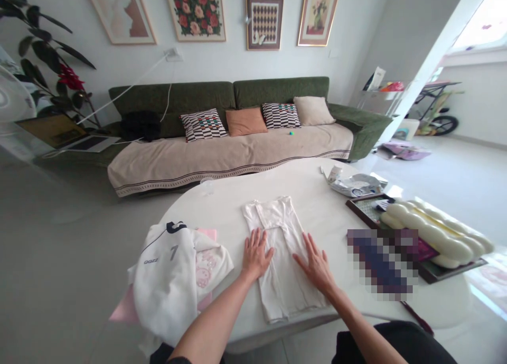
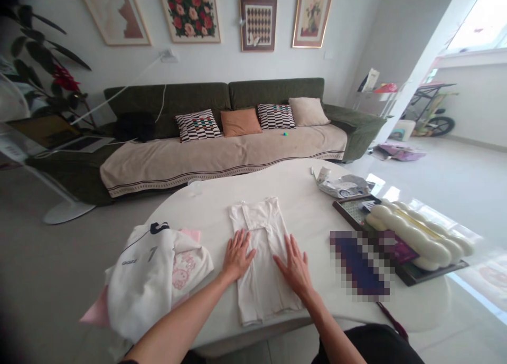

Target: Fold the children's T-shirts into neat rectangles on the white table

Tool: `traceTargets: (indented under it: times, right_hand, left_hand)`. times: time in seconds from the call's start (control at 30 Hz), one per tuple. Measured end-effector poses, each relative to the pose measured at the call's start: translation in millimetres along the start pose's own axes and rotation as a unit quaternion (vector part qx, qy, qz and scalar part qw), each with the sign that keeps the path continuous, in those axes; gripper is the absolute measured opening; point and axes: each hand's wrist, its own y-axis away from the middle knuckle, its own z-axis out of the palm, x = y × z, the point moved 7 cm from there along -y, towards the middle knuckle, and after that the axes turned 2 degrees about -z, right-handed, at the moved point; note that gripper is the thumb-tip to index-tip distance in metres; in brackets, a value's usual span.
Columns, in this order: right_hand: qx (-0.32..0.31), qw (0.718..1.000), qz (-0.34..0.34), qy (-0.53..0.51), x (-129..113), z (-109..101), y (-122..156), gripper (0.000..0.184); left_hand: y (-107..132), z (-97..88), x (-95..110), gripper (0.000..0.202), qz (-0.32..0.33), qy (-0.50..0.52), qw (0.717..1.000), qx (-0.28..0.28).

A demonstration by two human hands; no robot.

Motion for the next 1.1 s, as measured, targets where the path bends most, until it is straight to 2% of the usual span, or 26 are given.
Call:
traceTargets:
  times: [0.07, 0.17, 0.2, 0.27, 0.37, 0.5, 0.77, 0.97, 1.1]
  right_hand:
    - [0.055, 0.997, 0.044, 0.025, 35, -24, 7, 0.068]
    - [0.119, 0.972, 0.177, 0.104, 110, -60, 37, 0.082]
    - [0.116, 0.959, 0.225, 0.127, 135, -67, 50, 0.089]
    - [0.075, 0.948, 0.274, 0.144, 175, -70, 72, 0.098]
    - [0.030, 0.951, 0.273, 0.142, 206, -62, 89, 0.100]
    - [0.051, 0.957, 0.266, 0.108, 225, -55, 85, 0.089]
    - [0.056, 0.968, 0.232, 0.071, 243, -56, 47, 0.082]
    - [0.057, 0.978, 0.194, 0.044, 229, -43, 8, 0.077]
    - [0.077, 0.980, 0.180, 0.045, 212, -46, 3, 0.070]
  left_hand:
    - [-1, 1.5, -1, 0.057, -0.002, 0.007, 1.000, -0.004]
    - [-1, 3.1, -3, 0.056, -0.005, 0.014, 1.000, 0.001]
    - [-2, 3.3, -3, 0.056, -0.005, 0.015, 1.000, 0.005]
    - [-2, 3.5, -3, 0.056, -0.003, 0.019, 1.000, 0.013]
    - [-2, 2.9, -3, 0.056, -0.005, 0.023, 1.000, 0.017]
    - [-1, 2.4, -3, 0.056, -0.010, 0.031, 0.999, 0.009]
    - [-2, 4.8, -5, 0.058, -0.016, 0.048, 0.999, -0.012]
    - [-1, 3.6, -5, 0.060, -0.019, 0.057, 0.998, -0.019]
    - [-1, 4.6, -6, 0.060, -0.019, 0.061, 0.998, -0.019]
